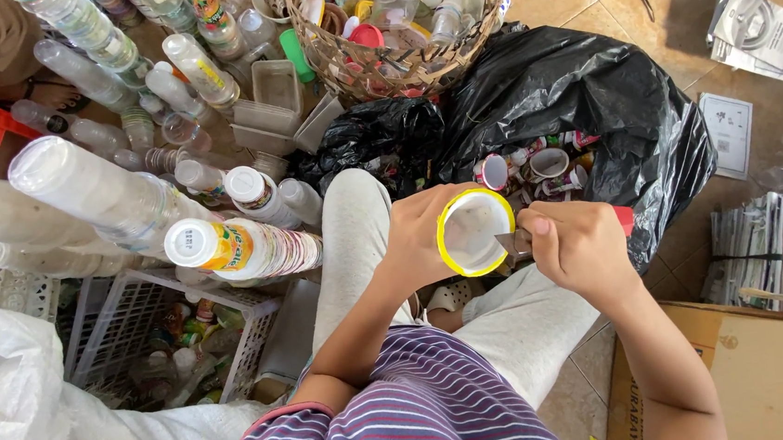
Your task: The person sits on the floor and uses a red utility knife to cut the plastic labels off of several plastic containers. They hold each container in one hand and carefully slice around the rim with the knife in the other hand, then place the modified containers into a nearby white crate.
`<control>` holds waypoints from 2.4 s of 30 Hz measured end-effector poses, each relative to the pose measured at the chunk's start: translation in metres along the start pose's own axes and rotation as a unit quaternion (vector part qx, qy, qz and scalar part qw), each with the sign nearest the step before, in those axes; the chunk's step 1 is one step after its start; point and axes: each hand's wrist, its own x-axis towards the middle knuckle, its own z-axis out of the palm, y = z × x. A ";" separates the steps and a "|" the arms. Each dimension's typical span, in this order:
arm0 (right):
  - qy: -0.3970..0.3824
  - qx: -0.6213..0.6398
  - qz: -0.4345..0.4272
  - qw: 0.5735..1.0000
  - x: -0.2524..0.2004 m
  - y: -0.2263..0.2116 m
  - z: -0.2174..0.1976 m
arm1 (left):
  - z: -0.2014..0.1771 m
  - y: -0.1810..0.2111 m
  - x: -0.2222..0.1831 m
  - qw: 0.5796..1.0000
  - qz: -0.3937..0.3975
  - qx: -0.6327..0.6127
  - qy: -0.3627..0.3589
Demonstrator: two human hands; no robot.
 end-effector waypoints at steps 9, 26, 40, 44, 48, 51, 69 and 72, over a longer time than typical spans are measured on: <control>0.016 -0.067 0.003 0.998 -0.014 0.016 0.016 | -0.009 -0.007 0.005 0.997 0.001 0.068 0.043; 0.054 -0.060 0.074 0.994 -0.017 0.024 0.006 | 0.000 0.001 0.005 0.998 0.018 -0.015 0.060; 0.035 0.149 0.207 0.966 -0.001 0.027 0.041 | -0.025 0.008 -0.004 0.976 -0.212 -0.033 -0.032; 0.025 0.464 0.098 0.880 0.007 0.025 0.102 | -0.025 -0.022 -0.040 0.913 -0.156 -0.341 0.159; 0.044 0.482 0.077 0.872 0.011 -0.018 0.138 | -0.049 0.024 -0.017 0.894 -0.142 -0.375 0.200; 0.107 0.556 0.029 0.824 0.026 -0.017 0.160 | -0.041 0.008 -0.048 0.888 -0.209 -0.361 0.194; -0.144 0.210 -0.212 0.944 0.207 -0.121 0.088 | -0.190 0.072 -0.042 0.923 -0.129 0.288 0.220; -0.126 0.174 -0.223 0.951 0.213 -0.132 0.100 | -0.172 0.043 -0.040 0.901 -0.259 0.262 0.228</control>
